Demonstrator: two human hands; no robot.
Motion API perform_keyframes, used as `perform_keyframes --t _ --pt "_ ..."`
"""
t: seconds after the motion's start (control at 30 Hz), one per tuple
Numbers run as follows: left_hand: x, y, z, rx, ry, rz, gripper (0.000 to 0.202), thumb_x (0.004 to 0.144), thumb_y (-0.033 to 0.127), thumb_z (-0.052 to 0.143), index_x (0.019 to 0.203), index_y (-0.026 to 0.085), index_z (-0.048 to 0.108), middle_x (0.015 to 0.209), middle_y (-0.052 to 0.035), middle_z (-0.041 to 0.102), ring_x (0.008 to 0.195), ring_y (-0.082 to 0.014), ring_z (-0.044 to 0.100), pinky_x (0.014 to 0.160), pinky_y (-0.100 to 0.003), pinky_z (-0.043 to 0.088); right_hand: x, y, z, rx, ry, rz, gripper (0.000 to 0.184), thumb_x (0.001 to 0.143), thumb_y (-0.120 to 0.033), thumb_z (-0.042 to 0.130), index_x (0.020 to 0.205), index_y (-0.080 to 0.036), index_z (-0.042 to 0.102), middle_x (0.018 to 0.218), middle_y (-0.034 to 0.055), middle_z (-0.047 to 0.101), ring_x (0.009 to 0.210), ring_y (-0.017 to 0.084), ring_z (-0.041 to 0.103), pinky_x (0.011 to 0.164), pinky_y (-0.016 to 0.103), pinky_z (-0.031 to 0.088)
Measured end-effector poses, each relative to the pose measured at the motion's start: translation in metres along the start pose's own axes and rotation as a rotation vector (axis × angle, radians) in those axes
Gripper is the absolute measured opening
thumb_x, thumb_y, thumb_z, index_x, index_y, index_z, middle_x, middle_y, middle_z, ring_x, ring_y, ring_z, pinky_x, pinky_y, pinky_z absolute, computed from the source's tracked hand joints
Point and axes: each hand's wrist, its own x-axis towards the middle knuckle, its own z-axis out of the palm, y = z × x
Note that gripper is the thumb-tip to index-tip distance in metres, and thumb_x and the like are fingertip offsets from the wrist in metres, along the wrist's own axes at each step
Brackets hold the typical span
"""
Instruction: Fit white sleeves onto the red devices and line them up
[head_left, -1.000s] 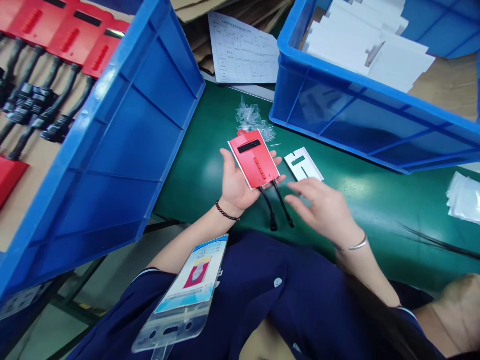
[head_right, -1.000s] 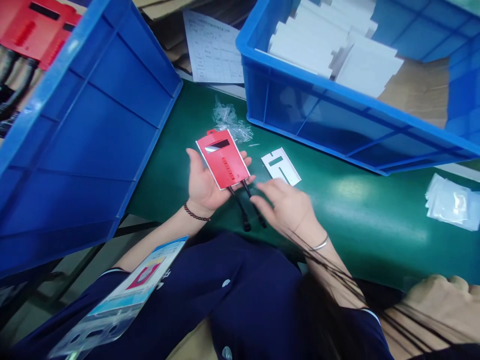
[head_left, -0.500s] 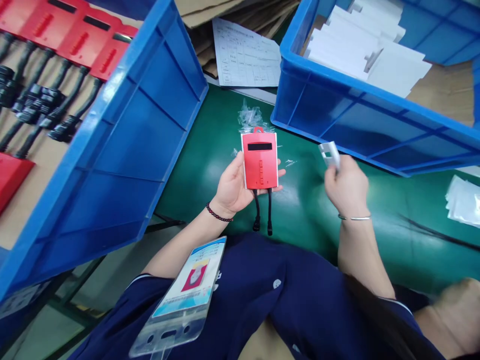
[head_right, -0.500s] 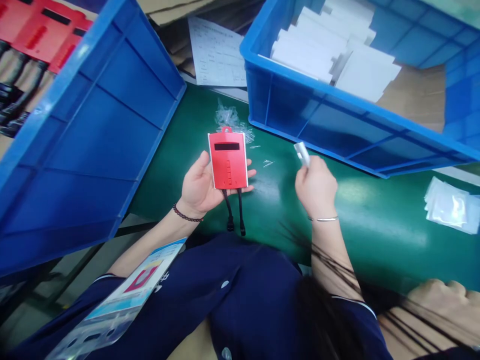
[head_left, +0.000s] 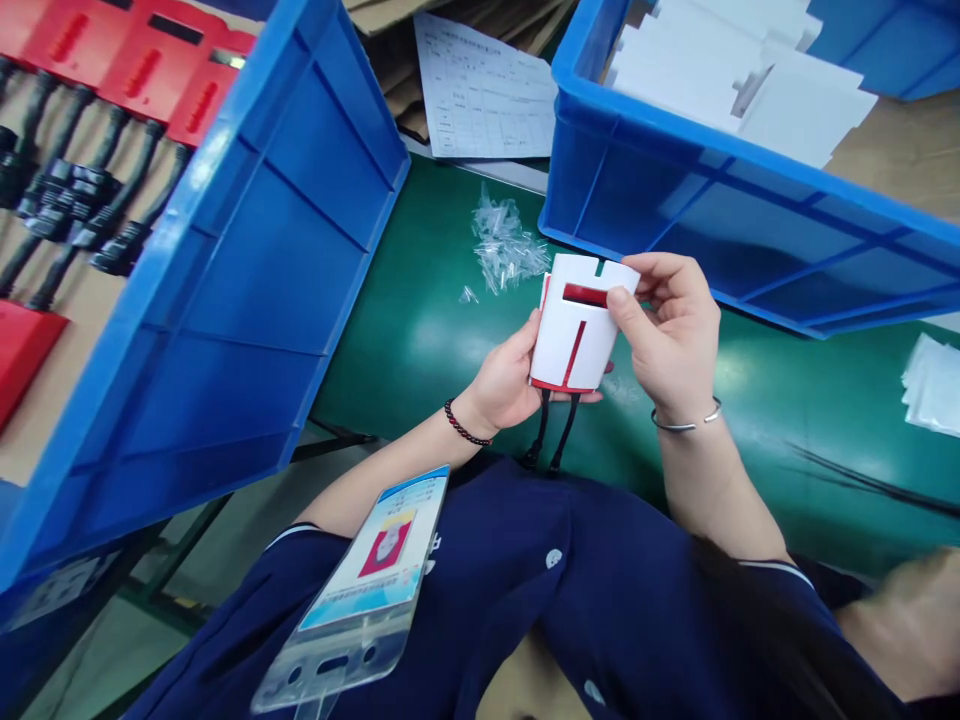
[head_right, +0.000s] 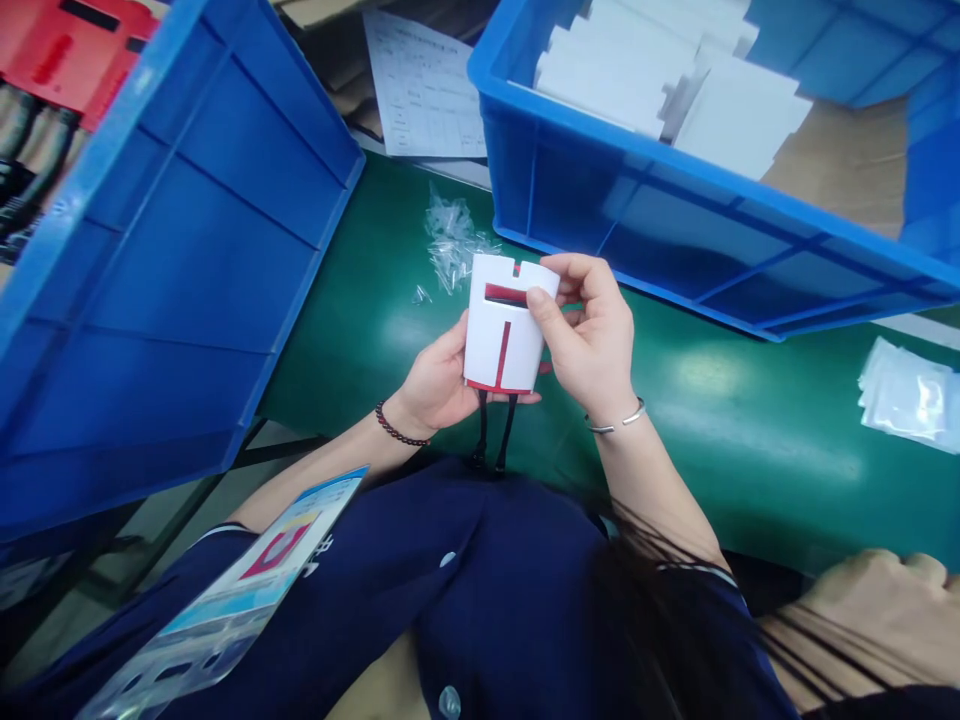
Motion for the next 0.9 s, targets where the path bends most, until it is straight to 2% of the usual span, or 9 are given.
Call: perform_keyframes --t 0.13,0.3,0.43,0.53,0.63,0.73,0.83,0.9 --pt "-0.003 0.001 0.004 -0.005 -0.005 0.004 0.059 0.104 0.056 0.025 0.13 0.019 0.063 0.121 -0.0126 0.072 0.103 -0.0337 0.072 0.081 -0.052 0.062 0.004 0.006 -0.004 -0.103 0.026 -0.009 0.033 0.09 -0.05 0.069 0.111 -0.026 0.064 0.109 0.0062 0.06 0.083 0.017 0.062 0.064 0.032 0.055" --pt "-0.004 0.001 0.009 0.035 -0.019 0.028 0.061 0.102 0.061 0.025 0.128 0.02 0.063 0.12 -0.0122 0.072 0.102 -0.0345 0.073 0.076 -0.05 0.063 0.004 0.007 -0.006 -0.172 0.036 -0.004 0.031 0.089 -0.047 0.069 0.11 -0.025 0.066 0.104 0.005 0.061 0.08 0.016 0.06 0.06 0.03 0.051" --pt "-0.006 0.001 0.008 0.077 -0.057 0.054 0.047 0.098 0.053 0.05 0.132 0.021 0.058 0.126 -0.012 0.069 0.108 -0.0363 0.07 0.082 -0.053 0.063 0.001 0.009 -0.006 -0.152 0.014 0.007 0.03 0.089 -0.047 0.07 0.109 -0.025 0.066 0.104 0.0043 0.061 0.082 0.016 0.059 0.06 0.03 0.051" --pt "-0.008 -0.001 0.006 0.108 -0.049 0.081 0.054 0.092 0.038 0.063 0.142 0.026 0.047 0.134 -0.0109 0.065 0.111 -0.0352 0.07 0.092 -0.059 0.059 -0.001 0.01 -0.005 -0.11 0.016 0.03 0.03 0.087 -0.047 0.071 0.107 -0.026 0.067 0.104 0.0041 0.062 0.083 0.017 0.059 0.061 0.03 0.051" --pt "-0.009 -0.002 0.004 0.146 -0.049 0.097 0.061 0.09 0.033 0.068 0.145 0.029 0.043 0.139 -0.011 0.061 0.114 -0.0353 0.068 0.097 -0.061 0.056 -0.001 0.012 -0.004 -0.009 0.026 0.1 0.037 0.082 -0.052 0.075 0.108 -0.026 0.067 0.106 0.0042 0.064 0.088 0.018 0.062 0.064 0.03 0.054" --pt "-0.01 -0.002 0.004 0.209 -0.038 0.148 0.059 0.087 0.035 0.072 0.14 0.025 0.047 0.14 -0.0116 0.06 0.121 -0.0356 0.064 0.101 -0.058 0.053 -0.001 0.013 -0.003 0.212 -0.007 0.235 0.048 0.077 -0.061 0.077 0.109 -0.027 0.066 0.1 0.0029 0.067 0.087 0.018 0.064 0.067 0.031 0.056" --pt "-0.011 -0.002 0.006 0.28 -0.009 0.202 0.053 0.085 0.035 0.076 0.132 0.022 0.053 0.14 -0.0107 0.06 0.13 -0.0347 0.057 0.107 -0.053 0.049 0.001 0.014 -0.003 0.394 -0.064 0.359 0.042 0.079 -0.063 0.074 0.094 -0.024 0.069 0.084 0.0005 0.068 0.075 0.015 0.063 0.067 0.03 0.055" --pt "-0.012 -0.003 0.007 0.296 0.009 0.214 0.051 0.083 0.035 0.078 0.128 0.021 0.057 0.139 -0.0099 0.061 0.133 -0.0346 0.055 0.108 -0.051 0.048 0.002 0.014 -0.004 0.459 -0.061 0.392 0.04 0.076 -0.061 0.078 0.083 -0.022 0.069 0.078 -0.0005 0.066 0.069 0.013 0.06 0.064 0.029 0.053"
